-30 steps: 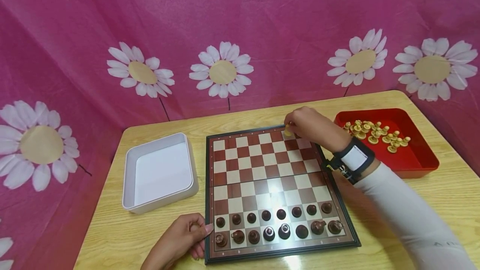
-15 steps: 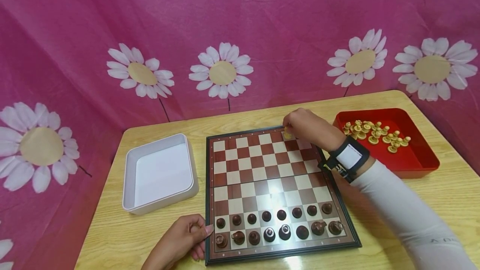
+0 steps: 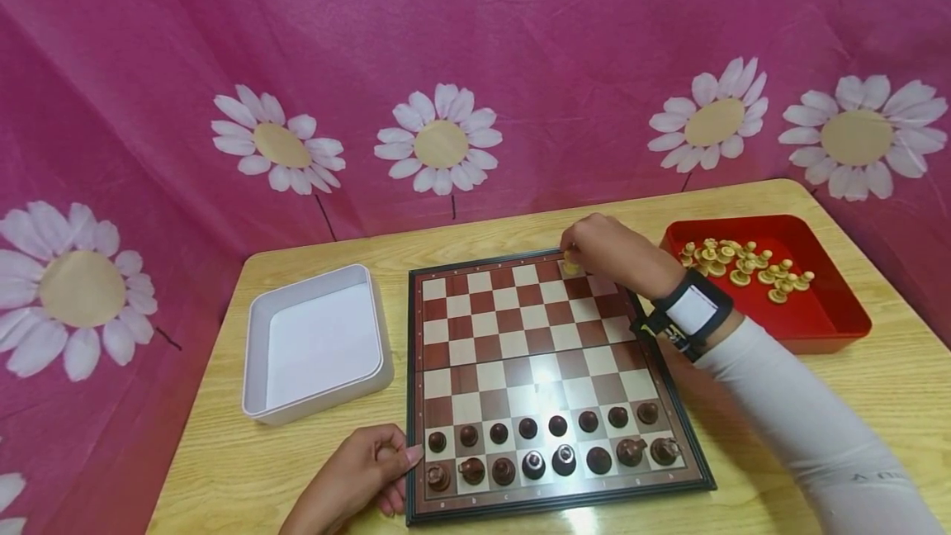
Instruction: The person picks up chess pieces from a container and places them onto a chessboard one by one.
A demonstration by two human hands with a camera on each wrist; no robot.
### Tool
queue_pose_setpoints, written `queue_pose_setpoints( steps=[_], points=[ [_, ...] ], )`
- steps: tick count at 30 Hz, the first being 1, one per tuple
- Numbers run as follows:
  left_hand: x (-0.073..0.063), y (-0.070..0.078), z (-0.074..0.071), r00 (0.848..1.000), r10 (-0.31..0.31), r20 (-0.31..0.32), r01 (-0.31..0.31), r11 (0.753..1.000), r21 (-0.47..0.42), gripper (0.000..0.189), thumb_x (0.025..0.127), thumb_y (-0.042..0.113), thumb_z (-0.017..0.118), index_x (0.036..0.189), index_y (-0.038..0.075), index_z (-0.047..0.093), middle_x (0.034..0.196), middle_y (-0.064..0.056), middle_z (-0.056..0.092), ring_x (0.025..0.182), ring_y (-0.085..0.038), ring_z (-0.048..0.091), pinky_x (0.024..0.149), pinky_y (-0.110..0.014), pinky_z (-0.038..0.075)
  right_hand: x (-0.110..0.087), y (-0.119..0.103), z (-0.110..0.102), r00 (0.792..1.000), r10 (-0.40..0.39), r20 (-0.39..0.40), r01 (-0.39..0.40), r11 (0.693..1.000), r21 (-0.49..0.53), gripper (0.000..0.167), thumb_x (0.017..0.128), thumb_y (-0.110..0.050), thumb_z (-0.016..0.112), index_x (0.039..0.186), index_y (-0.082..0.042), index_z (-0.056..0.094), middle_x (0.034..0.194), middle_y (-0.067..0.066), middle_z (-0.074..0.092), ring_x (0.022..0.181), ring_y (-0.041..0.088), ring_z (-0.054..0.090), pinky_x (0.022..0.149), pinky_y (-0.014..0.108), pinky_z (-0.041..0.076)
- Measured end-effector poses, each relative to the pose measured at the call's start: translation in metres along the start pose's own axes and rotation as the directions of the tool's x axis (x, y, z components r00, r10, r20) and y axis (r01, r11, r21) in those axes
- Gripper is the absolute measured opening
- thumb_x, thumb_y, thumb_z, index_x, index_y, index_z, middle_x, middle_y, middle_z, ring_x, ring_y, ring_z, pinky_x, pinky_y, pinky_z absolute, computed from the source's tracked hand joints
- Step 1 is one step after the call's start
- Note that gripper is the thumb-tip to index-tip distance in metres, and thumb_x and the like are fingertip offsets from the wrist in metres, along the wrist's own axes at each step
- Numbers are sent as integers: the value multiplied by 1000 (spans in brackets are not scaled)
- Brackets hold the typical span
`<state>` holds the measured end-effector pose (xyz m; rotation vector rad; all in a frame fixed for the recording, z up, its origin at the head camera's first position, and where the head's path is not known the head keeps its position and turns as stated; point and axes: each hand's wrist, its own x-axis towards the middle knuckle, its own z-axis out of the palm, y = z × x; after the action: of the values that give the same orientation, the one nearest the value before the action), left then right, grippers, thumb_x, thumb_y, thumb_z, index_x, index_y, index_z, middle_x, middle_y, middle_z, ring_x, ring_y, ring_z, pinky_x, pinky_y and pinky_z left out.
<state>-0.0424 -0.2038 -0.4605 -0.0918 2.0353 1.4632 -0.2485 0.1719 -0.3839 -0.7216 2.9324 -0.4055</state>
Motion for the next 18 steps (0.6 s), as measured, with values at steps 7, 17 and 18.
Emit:
queue_pose_setpoints(
  steps=[7,17,18],
  points=[
    [0,-1,0,1000,14,10,-14,1000,-7,30,103,26,66,89,1,59,59,-1,63,50,-10,62,50,-23,53,-1,2,1,1000,-4,-4,4,1000,10,15,94,-1,71,107,0,78,95,12,76,76,21,60,67,31,56],
    [-1,1,1,1000,9,14,-9,1000,-4,30,103,27,66,89,1,59,59,0,64,50,-10,62,50,-23,53,1,1,1,1000,7,-8,-7,1000,-1,14,95,-2,71,106,0,79,97,13,76,78,22,62,67,31,57],
    [-1,1,1,1000,7,12,-7,1000,0,30,103,28,66,90,1,60,59,0,64,50,-10,62,50,-23,54,1,1,1,1000,6,-8,-6,1000,-2,14,95,-2,71,106,0,79,96,13,76,78,22,62,67,31,57]
  ],
)
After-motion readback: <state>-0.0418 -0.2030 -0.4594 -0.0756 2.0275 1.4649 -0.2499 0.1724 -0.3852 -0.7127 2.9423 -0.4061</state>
